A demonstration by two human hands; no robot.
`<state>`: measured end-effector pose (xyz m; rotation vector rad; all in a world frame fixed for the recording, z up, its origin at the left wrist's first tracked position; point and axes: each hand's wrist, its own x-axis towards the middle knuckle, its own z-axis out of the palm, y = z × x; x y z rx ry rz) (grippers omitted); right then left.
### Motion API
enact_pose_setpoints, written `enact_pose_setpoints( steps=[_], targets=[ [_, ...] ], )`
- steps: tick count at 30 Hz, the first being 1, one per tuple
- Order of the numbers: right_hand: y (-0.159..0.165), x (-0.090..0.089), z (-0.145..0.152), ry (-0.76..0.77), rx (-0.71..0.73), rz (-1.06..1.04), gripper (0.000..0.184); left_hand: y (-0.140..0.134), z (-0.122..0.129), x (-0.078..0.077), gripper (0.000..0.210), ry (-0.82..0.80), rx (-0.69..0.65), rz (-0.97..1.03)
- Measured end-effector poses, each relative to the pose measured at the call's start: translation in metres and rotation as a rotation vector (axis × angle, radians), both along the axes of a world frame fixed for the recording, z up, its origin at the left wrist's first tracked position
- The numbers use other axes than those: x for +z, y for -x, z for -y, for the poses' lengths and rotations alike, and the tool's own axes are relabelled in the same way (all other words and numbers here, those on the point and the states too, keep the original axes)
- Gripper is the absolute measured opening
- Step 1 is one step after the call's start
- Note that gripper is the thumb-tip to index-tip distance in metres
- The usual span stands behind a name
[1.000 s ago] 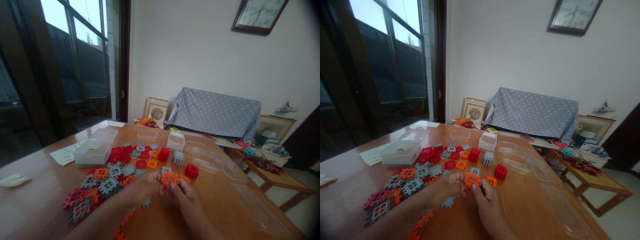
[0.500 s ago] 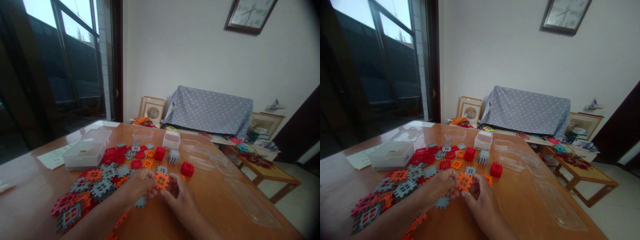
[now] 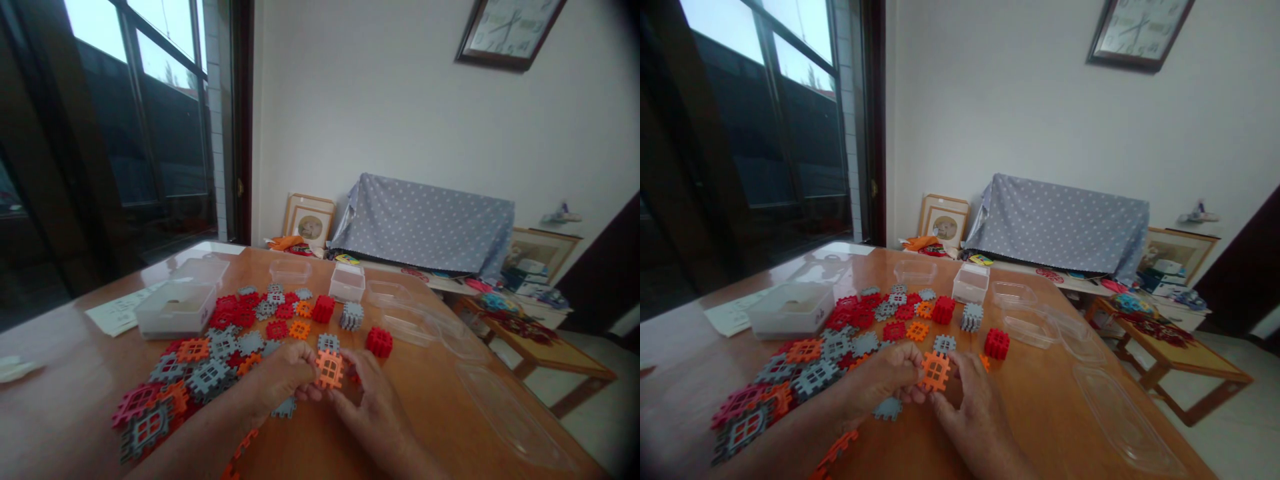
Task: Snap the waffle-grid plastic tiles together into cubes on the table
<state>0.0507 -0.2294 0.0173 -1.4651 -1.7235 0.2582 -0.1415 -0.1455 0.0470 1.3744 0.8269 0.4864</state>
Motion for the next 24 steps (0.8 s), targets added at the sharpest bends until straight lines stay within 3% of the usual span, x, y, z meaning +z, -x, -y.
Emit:
enact_pose_setpoints(
  steps=[5, 11, 18, 24],
  targets=[
    [-0.035, 0.000, -0.007, 0.039, -0.108, -0.043, 0.047, 0.003, -0.003, 0.000, 0.030, -0.097, 0.027, -0.011],
    [-0.084, -0.009, -0.012, 0.241, -0.203, -0.220, 0.056, 0.012, -0.016, 0.007, 0.031, -0.148, 0.139, -0.016],
    [-0.090, -0.019, -0.012, 0.355, -0.152, -0.197, 0.055, 0.021, -0.022, 0.017, 0.036, -0.159, 0.237, -0.004],
    [-0.092, -0.021, -0.013, 0.364, -0.127, -0.194, 0.051, 0.022, -0.024, 0.019, 0.039, -0.159, 0.262, -0.012]
  ],
)
